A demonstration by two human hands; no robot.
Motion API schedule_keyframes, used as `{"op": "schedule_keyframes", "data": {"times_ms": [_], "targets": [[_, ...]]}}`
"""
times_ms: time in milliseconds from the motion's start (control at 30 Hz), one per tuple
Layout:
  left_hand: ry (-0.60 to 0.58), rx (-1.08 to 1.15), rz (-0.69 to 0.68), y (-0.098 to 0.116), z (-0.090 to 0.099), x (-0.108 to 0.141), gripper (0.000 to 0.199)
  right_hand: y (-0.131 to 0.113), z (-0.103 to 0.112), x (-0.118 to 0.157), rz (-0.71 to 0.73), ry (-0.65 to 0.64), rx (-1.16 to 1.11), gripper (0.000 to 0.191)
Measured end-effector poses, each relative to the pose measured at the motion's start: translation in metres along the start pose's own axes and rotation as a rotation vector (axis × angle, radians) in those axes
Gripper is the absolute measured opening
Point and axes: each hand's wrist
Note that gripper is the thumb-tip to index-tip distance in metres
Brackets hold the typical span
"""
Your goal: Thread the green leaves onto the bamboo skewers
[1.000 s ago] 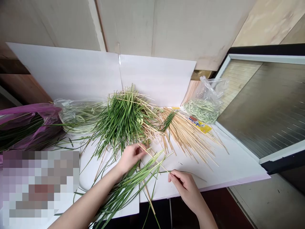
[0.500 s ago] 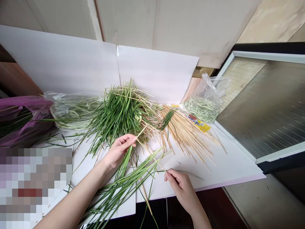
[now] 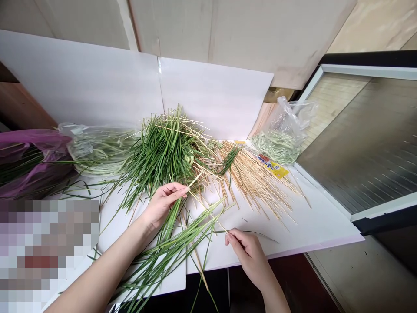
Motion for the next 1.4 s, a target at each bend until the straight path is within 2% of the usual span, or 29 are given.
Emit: {"op": "schedule_keyframes", "data": {"times_ms": [400,800,1400], "targets": [[0.033,0.069,0.06,-0.0011,-0.0037,0.0017,0.02,0.0006,-0.0004,-0.0006,0.0,-0.001,-0.017,0.033],[0.103,0.091,0.021,0.0002,-0.0053,0.0002,0.019,0.0012,0.0004,-0.0009,0.005,-0.007,-0.022,0.033],[0.11,0.069,0.015,0.0009,-0.0091,0.0015,0.018,0.0023,-0.0005,-0.0009,0.004,0.001,-0.018,0.033]]}}
Point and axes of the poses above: each hand's wrist, its own x-axis away from the middle knuckle, its own z-axis out of the back of the hand, y = z × x, and after that the axes turned 6 degrees about -x, right-handed
